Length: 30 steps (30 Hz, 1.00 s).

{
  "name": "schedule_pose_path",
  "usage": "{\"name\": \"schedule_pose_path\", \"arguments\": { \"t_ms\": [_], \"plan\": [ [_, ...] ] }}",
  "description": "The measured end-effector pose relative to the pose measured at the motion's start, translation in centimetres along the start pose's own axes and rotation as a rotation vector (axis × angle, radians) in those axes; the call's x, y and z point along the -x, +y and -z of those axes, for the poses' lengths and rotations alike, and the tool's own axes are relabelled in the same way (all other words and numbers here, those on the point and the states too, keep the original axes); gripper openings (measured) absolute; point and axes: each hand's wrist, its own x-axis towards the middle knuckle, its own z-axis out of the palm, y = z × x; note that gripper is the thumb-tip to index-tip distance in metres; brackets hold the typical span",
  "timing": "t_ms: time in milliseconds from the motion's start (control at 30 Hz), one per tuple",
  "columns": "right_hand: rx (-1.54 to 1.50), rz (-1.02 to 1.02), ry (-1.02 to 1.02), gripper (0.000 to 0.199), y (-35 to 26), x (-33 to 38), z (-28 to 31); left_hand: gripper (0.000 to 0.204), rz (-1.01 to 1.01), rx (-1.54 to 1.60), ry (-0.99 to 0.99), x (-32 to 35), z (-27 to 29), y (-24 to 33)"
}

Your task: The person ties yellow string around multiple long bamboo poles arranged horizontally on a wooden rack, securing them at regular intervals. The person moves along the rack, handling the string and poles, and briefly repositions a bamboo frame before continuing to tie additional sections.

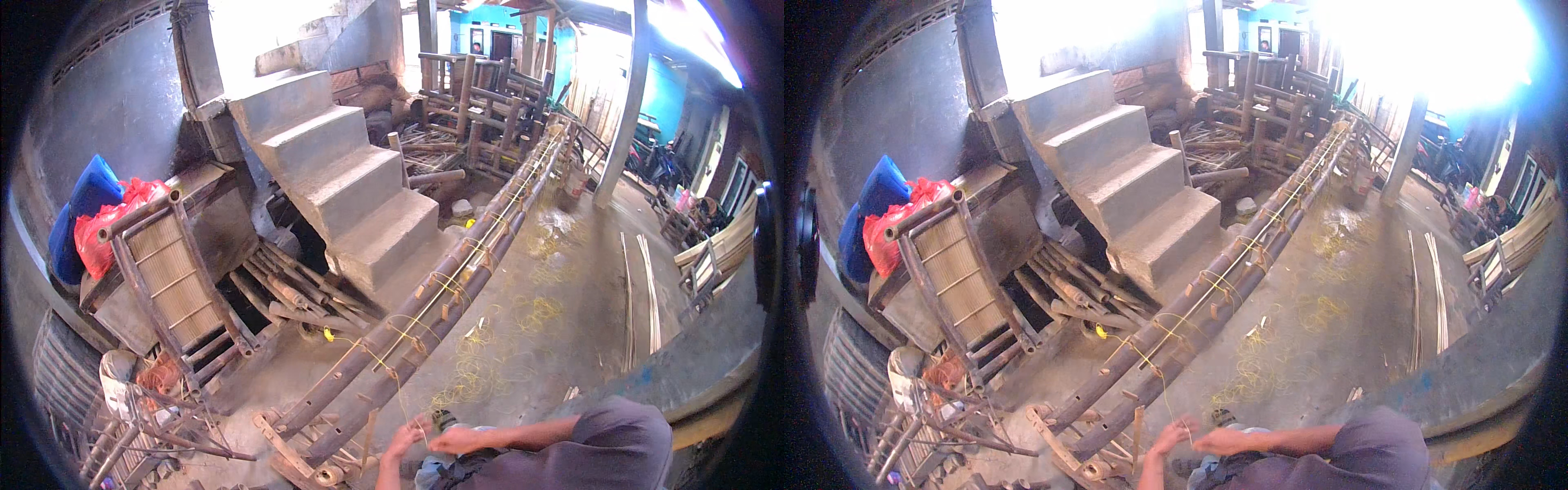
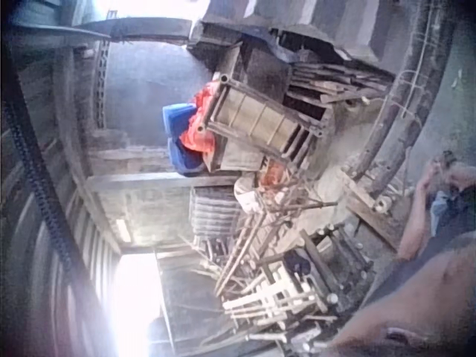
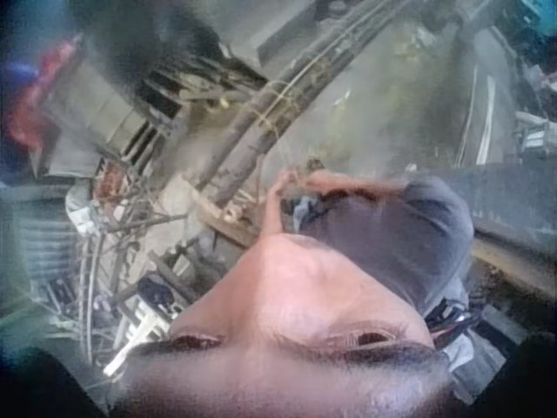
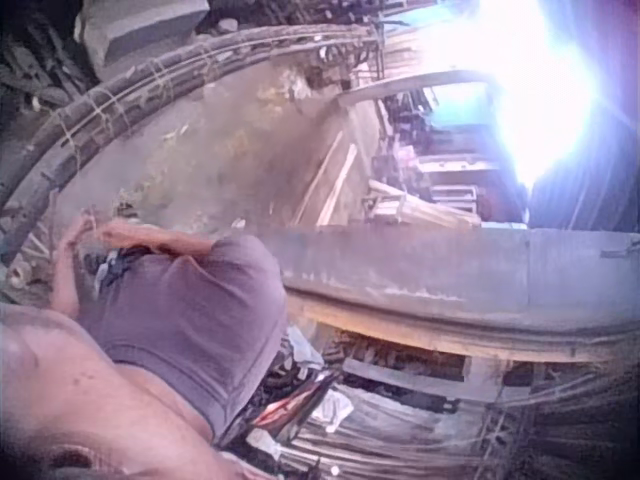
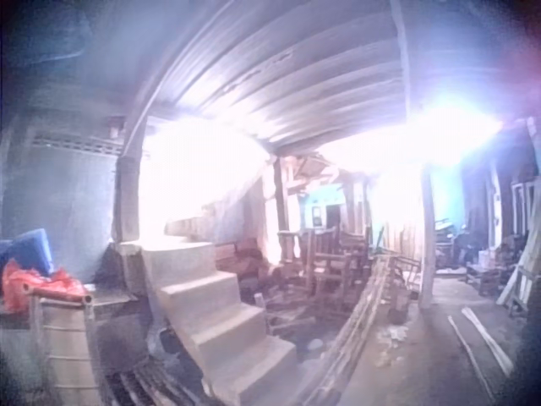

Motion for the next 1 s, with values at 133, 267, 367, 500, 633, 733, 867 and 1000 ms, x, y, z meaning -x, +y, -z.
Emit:
{"name": "schedule_pose_path", "arguments": {
  "t_ms": [133, 267, 367, 500, 633, 733, 867, 1000],
  "plan": [
    [0.096, -0.079, 0.054, 0.025, 2.4, 0.2, -0.2, 0.046, 0.009, -0.037, -0.167, 1.8, -3.5, 2.7],
    [-0.025, 0.072, -0.01, 0.025, 0.5, -1.8, 1.5, 0.043, -0.112, -0.035, 0.152, 1.5, -2.5, 0.4],
    [0.108, 0.184, -0.125, 0.031, 5.0, -3.1, -0.7, 0.042, -0.166, 0.491, -0.308, 1.3, -1.7, -0.8],
    [-0.021, 0.048, 0.063, 0.024, 1.3, -2.8, 2.8, 0.043, -0.123, -0.174, 0.314, 2.8, -4.0, 0.5],
    [-0.128, 0.33, -0.266, 0.023, 4.1, -4.2, 0.9, 0.045, -0.189, 0.674, -0.211, 1.5, -0.6, -2.2],
    [-0.143, 0.006, 0.316, 0.02, 2.4, -4.9, 3.3, 0.045, -0.025, -0.273, 0.13, 2.3, 1.0, -2.8],
    [-0.1, 0.171, 0.116, 0.021, 8.2, -6.3, 0.7, 0.043, -0.275, 0.655, 0.3, 1.4, -5.0, -0.3],
    [-0.204, 0.092, 0.118, 0.02, 5.1, -6.4, 3.1, 0.044, -0.172, -0.28, 0.332, 1.0, -1.0, -3.0]
  ]
}}
